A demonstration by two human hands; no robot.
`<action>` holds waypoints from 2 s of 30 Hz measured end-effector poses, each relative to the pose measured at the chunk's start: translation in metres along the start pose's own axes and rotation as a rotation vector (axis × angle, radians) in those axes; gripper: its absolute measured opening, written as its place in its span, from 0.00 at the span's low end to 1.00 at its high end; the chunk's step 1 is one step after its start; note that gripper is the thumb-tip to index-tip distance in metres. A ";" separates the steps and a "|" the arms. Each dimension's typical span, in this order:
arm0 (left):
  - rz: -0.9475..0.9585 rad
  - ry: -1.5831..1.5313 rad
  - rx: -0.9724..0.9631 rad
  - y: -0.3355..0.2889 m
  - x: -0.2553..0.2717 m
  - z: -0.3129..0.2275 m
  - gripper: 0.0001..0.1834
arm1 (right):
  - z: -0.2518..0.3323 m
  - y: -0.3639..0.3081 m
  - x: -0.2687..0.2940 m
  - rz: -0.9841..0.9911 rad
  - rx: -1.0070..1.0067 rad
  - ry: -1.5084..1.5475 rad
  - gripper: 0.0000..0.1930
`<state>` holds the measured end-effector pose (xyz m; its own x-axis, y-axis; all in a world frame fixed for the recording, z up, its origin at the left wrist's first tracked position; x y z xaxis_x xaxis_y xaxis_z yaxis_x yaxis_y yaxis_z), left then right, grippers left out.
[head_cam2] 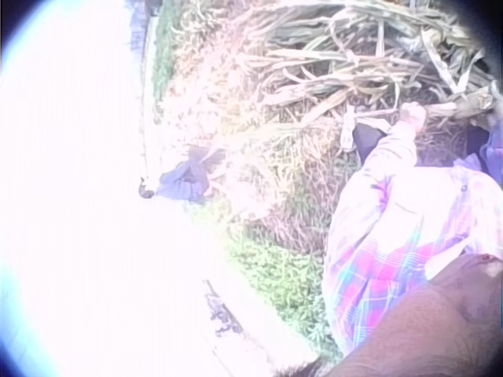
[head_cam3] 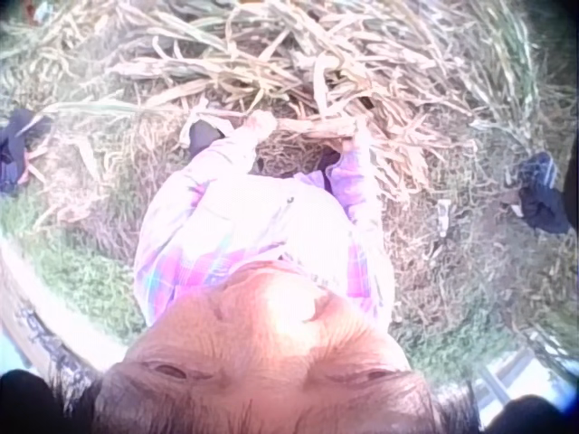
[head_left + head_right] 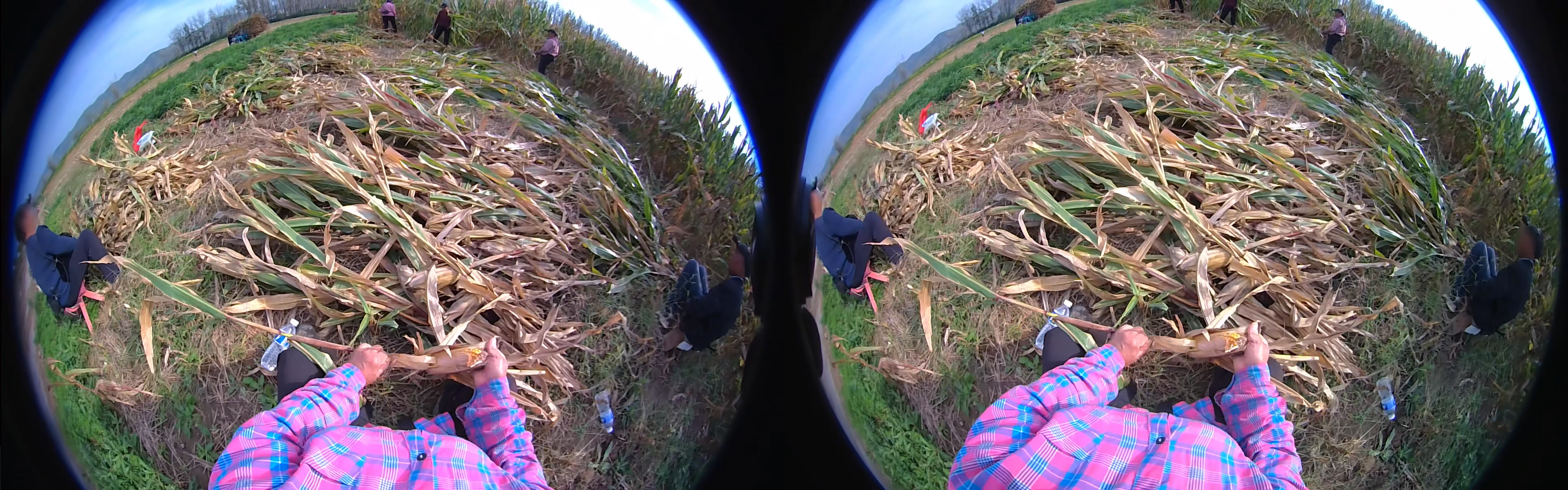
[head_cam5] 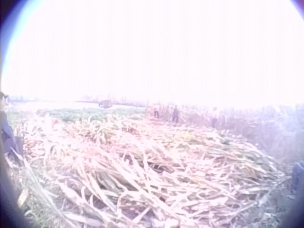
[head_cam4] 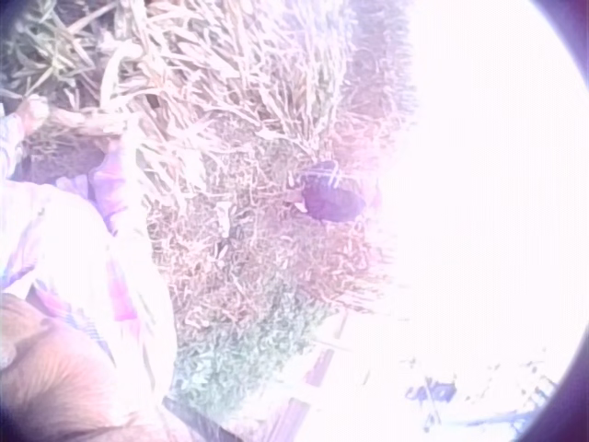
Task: The person sits on the ground in a cornfield and repeatedly shucks corn cobs by hand, peeling back the husks to reveal the kernels. The person handles multiple cobs one at a time and discards the husks onto a growing pile.
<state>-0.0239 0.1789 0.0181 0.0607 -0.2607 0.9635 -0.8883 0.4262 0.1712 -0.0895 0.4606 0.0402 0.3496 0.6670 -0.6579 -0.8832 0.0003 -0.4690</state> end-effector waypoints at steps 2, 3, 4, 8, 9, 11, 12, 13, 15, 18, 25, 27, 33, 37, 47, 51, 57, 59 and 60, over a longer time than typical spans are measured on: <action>0.166 0.002 0.084 0.004 0.012 -0.007 0.06 | -0.003 -0.004 0.005 -0.124 -0.070 -0.019 0.17; -0.085 -0.003 0.090 0.006 0.022 -0.017 0.07 | -0.004 -0.006 0.006 -0.116 -0.068 -0.051 0.19; -0.288 -0.026 0.125 0.006 0.031 -0.033 0.08 | -0.006 -0.008 0.004 -0.049 -0.022 -0.052 0.18; -0.520 -0.499 -0.006 0.028 0.051 -0.084 0.20 | -0.027 -0.022 -0.007 0.061 -0.110 -0.072 0.14; -0.465 -0.657 0.006 0.032 0.051 -0.093 0.21 | -0.037 -0.025 -0.011 0.107 -0.101 -0.099 0.13; -0.391 -0.559 0.026 0.035 0.048 -0.101 0.23 | -0.058 -0.030 -0.014 0.165 -0.143 -0.140 0.13; -0.315 -0.641 0.071 0.034 0.044 -0.100 0.23 | -0.067 -0.032 -0.013 0.139 -0.148 -0.131 0.13; -0.206 -0.736 0.121 0.034 0.040 -0.098 0.23 | -0.075 -0.031 -0.012 0.037 -0.235 -0.102 0.12; -0.375 -0.765 0.041 0.031 0.035 -0.096 0.23 | -0.081 -0.029 -0.008 0.101 -0.223 -0.122 0.13; -0.583 -0.708 0.034 0.030 0.029 -0.092 0.21 | -0.082 -0.026 -0.006 0.104 -0.292 -0.058 0.17; -0.773 -0.641 0.151 0.032 0.036 -0.080 0.08 | -0.076 -0.051 -0.041 0.181 -0.387 -0.236 0.11; -0.784 -0.683 0.203 0.033 0.035 -0.070 0.06 | -0.075 -0.064 -0.051 0.209 -0.341 -0.280 0.10; -0.633 -1.483 1.285 0.035 0.001 0.022 0.05 | -0.072 -0.109 -0.033 0.472 -0.287 -0.915 0.13; -0.480 -1.590 1.073 0.037 -0.038 0.006 0.10 | -0.075 -0.110 -0.021 0.506 -0.223 -0.876 0.15; -0.485 -1.744 0.764 -0.001 -0.020 -0.010 0.05 | -0.073 -0.107 -0.048 0.817 0.063 -2.119 0.22; -0.401 -1.995 0.872 -0.012 0.000 -0.005 0.06 | -0.053 -0.115 -0.085 0.785 0.722 -1.721 0.18; -0.370 -2.217 0.807 -0.012 0.013 -0.010 0.08 | -0.066 -0.111 -0.105 0.863 0.515 -1.540 0.23; -0.350 -2.206 0.881 -0.018 0.009 -0.008 0.07 | -0.074 -0.109 -0.100 0.901 0.570 -1.583 0.25; -0.380 -2.227 0.901 -0.021 0.006 -0.007 0.07 | -0.077 -0.107 -0.096 0.888 0.475 -1.693 0.26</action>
<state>-0.0021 0.1741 0.0220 0.3637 -0.5910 -0.7200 -0.8902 0.0071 -0.4554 -0.0044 0.3385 0.1083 -0.5153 0.4969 0.6983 -0.7096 -0.7042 -0.0226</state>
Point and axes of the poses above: each hand's wrist, its own y-axis towards the middle knuckle, its own x-axis out of the back of the hand, z = x × y, the point moved 1 cm from there along y, towards the middle knuckle, and after that the axes turned 3 degrees about -z, right-handed, at the moved point
